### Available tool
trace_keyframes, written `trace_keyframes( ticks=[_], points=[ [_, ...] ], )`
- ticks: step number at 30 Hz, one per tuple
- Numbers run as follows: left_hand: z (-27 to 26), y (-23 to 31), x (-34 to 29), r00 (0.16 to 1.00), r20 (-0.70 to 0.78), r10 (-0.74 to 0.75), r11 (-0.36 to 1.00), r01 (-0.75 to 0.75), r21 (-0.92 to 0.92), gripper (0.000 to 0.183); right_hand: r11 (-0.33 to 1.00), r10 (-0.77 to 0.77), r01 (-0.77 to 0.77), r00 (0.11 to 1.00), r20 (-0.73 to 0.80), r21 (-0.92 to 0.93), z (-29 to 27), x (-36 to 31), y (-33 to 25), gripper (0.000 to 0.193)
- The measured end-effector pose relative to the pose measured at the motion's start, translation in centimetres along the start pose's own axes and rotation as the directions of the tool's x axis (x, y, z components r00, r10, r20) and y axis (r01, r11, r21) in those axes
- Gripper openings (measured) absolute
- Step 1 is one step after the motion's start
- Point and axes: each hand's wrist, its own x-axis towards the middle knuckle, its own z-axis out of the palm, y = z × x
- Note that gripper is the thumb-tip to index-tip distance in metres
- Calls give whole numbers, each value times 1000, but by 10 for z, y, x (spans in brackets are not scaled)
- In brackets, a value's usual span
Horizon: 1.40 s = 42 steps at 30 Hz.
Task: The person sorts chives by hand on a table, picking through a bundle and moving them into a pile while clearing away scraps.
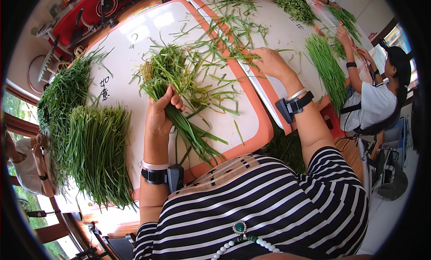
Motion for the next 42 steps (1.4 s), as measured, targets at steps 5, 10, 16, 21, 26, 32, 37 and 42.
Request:
trace_keyframes(
  ticks=[5,10,16,21,26,32,37,42],
  points=[
    [1,0,0,1000,-23,9,1000,-9,-22,7,989,144,-145,958,-247,17,-8,37,33,21],
    [4,2,2,1000,0,-8,1000,8,-1,13,853,461,-487,871,-168,-188,3,57,71,25],
    [7,3,-1,1000,12,2,1000,-2,9,16,818,537,-554,832,-139,-152,10,70,82,25],
    [7,3,-5,998,18,60,994,-62,86,16,776,470,-288,857,-211,561,4,59,48,18],
    [23,5,-6,990,-22,138,969,-131,208,18,850,216,110,820,-531,515,0,45,-26,14],
    [26,4,-11,888,-94,451,801,-355,482,32,761,-306,537,792,-528,364,13,24,-151,4],
    [19,-1,-5,872,-44,488,763,-402,507,31,598,-416,616,785,-459,513,36,17,-195,5],
    [19,-8,-7,889,-75,452,774,-350,527,20,547,-292,585,804,-518,599,36,20,-199,7]
  ],
)
